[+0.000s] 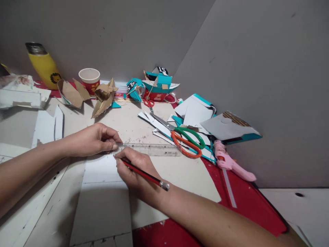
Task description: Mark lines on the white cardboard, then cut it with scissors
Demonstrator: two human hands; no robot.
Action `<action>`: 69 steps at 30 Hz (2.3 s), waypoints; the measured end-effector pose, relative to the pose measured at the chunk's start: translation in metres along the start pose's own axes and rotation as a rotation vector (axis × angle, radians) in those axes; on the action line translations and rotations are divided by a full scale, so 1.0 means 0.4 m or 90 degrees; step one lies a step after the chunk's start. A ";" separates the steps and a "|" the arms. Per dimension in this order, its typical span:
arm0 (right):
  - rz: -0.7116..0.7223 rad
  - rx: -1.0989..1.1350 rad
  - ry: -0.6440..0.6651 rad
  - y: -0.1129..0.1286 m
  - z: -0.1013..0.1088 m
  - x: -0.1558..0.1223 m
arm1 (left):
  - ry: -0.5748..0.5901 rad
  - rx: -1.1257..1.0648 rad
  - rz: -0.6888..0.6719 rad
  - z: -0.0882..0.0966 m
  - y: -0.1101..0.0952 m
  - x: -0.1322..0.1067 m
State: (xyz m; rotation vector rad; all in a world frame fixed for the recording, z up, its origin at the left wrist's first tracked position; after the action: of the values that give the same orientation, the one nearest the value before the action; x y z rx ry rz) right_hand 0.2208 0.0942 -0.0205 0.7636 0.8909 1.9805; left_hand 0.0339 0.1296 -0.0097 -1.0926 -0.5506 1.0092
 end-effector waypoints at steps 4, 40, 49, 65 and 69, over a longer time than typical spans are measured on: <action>0.001 -0.012 0.004 0.002 0.000 0.000 | -0.003 0.001 0.000 0.000 0.002 0.002; -0.031 0.021 0.022 0.000 0.002 -0.003 | -0.004 0.004 -0.015 -0.001 0.005 0.004; -0.050 0.058 0.014 -0.007 -0.003 -0.003 | -0.004 0.003 -0.023 -0.001 0.006 0.004; -0.125 0.375 -0.106 -0.022 0.008 -0.031 | -0.104 -0.217 0.097 0.036 -0.016 -0.013; -0.149 0.404 -0.098 -0.018 0.016 -0.038 | -0.170 -0.170 0.094 0.070 -0.051 -0.035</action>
State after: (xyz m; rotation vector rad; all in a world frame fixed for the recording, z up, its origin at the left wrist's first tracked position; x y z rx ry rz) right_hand 0.2361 0.0863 -0.0256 1.0852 1.4645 1.4113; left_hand 0.0131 0.1282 0.0215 -1.2566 -0.8485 1.2461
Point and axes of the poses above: each hand's wrist, its own x-axis towards the middle knuckle, its own z-axis out of the back of the hand, y = z × x, the point moved 1 cm from there along x, towards the middle knuckle, and after that the axes turned 3 degrees about -y, right-handed, at the moved point
